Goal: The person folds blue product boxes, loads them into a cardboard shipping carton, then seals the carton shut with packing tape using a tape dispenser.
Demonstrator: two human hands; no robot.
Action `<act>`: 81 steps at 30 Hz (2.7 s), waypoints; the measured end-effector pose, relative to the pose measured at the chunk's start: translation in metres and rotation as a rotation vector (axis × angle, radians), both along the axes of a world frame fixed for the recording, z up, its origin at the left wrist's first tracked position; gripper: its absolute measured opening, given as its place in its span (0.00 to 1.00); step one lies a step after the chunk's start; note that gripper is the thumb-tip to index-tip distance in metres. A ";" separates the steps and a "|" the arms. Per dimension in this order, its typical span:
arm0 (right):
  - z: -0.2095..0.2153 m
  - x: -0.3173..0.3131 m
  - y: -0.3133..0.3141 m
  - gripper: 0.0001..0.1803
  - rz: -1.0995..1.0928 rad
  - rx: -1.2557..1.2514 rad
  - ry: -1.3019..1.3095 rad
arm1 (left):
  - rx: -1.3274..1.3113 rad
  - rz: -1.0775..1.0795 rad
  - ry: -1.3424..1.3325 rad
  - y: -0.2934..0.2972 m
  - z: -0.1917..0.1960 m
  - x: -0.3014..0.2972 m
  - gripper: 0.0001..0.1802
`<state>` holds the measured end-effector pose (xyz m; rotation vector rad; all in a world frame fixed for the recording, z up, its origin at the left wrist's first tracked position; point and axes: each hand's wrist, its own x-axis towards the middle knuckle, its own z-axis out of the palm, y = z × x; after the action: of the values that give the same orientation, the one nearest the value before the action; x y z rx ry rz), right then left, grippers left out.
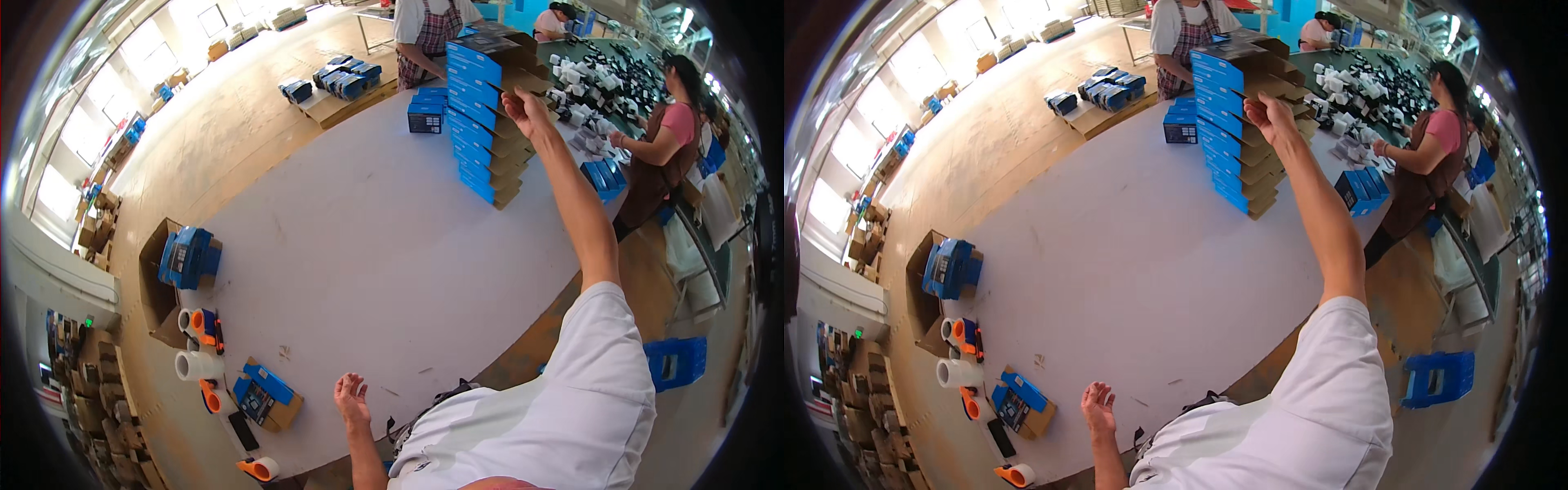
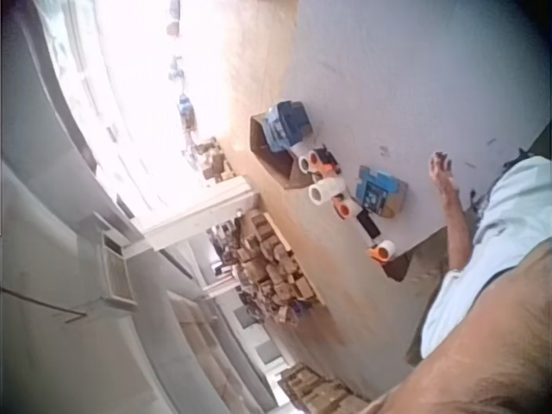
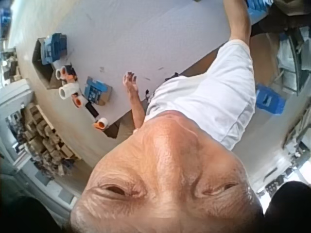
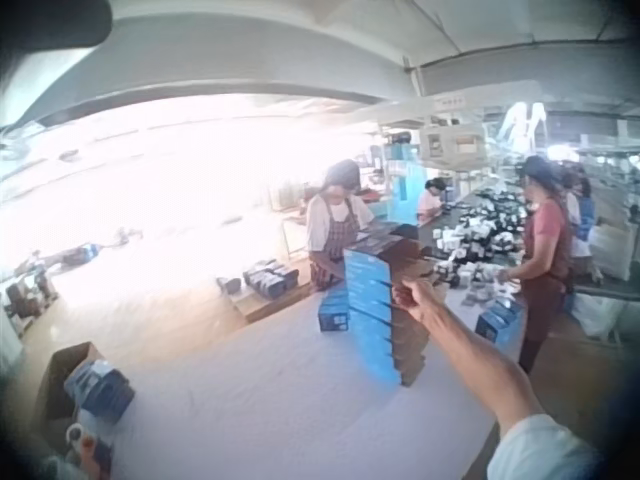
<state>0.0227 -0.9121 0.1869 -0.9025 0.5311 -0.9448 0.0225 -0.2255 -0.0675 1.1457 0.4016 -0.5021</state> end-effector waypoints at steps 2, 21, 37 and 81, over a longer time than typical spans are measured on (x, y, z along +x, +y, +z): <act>-0.012 0.001 0.003 0.12 0.013 0.018 -0.004 | -0.002 0.026 0.022 0.004 -0.001 -0.006 0.09; -0.270 -0.117 0.418 0.08 1.122 -0.101 0.838 | 1.406 0.324 -0.213 0.202 -0.053 0.079 0.27; -0.262 -0.086 0.425 0.10 1.147 -0.195 1.003 | 1.526 0.161 0.262 0.246 -0.036 0.158 0.49; -0.219 -0.009 0.459 0.23 0.992 -0.388 0.321 | 0.631 0.127 -0.517 -0.038 0.056 0.003 0.27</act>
<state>0.0141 -0.4534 -0.0320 -1.4790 0.1053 0.0178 0.0252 -0.2639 -0.0119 1.7859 0.1757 0.0597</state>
